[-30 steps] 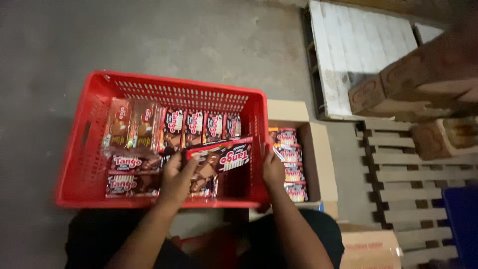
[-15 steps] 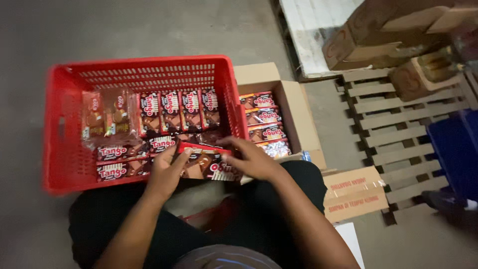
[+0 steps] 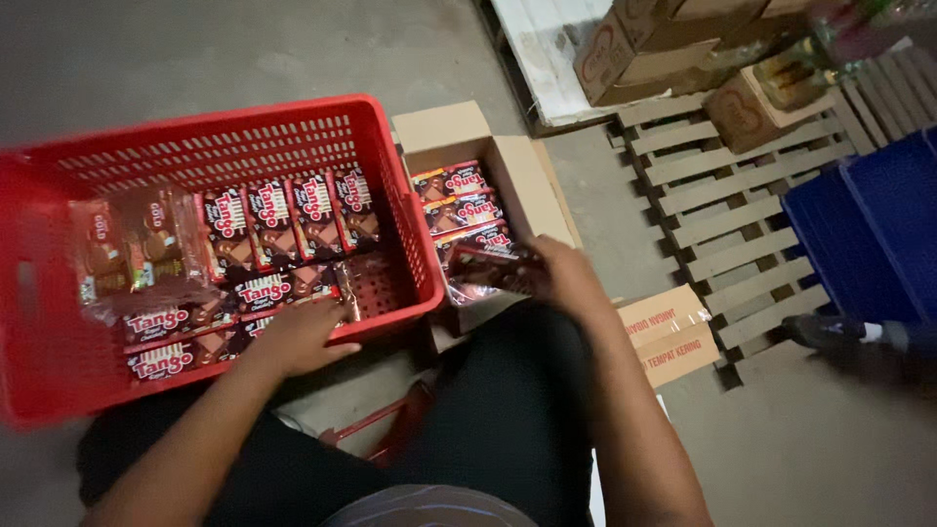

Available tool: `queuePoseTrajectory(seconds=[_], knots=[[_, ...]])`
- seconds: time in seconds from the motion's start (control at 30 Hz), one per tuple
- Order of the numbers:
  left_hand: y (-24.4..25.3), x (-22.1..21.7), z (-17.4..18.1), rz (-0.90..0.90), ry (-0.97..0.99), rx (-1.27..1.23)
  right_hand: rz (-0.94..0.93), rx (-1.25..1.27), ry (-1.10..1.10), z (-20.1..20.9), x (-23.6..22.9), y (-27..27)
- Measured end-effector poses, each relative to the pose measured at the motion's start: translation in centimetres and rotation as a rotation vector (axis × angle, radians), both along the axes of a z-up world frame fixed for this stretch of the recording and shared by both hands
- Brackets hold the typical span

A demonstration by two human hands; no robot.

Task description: The person transfers individually wrapped Tango chocolate bars from a red plastic basket into a cardboard box. The person picks up bars one at a time and places them in rows inside the box, continuing until the basket is empty.

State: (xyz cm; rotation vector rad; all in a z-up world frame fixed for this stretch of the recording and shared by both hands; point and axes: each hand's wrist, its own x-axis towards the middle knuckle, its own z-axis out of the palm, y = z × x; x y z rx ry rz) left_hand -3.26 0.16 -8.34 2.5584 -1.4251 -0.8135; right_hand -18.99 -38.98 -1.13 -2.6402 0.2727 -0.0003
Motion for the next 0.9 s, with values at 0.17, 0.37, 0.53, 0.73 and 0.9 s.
queuePoseTrajectory(seconds=[0.17, 0.37, 0.53, 0.73, 0.9], knots=[[0.5, 0.7, -3.0, -0.017, 0.005, 0.037, -0.109, -0.269, 0.138, -1.8, 2.8, -3.3], [0.4, 0.6, -2.4, -0.019, 0.011, 0.001, -0.278, -0.458, 0.080, -5.7, 9.1, -4.0], [2.6, 1.0, -7.9, -0.098, -0.096, -0.135, -0.263, -0.460, 0.047, -9.0, 15.4, -2.9], [3.2, 1.0, -8.4, -0.123, -0.105, -0.260, -0.114, -0.362, -0.070, -13.3, 21.5, -3.4], [3.1, 1.1, -8.1, -0.098, 0.065, 0.085, -0.039, -0.262, -0.055, -17.8, 23.3, -5.7]])
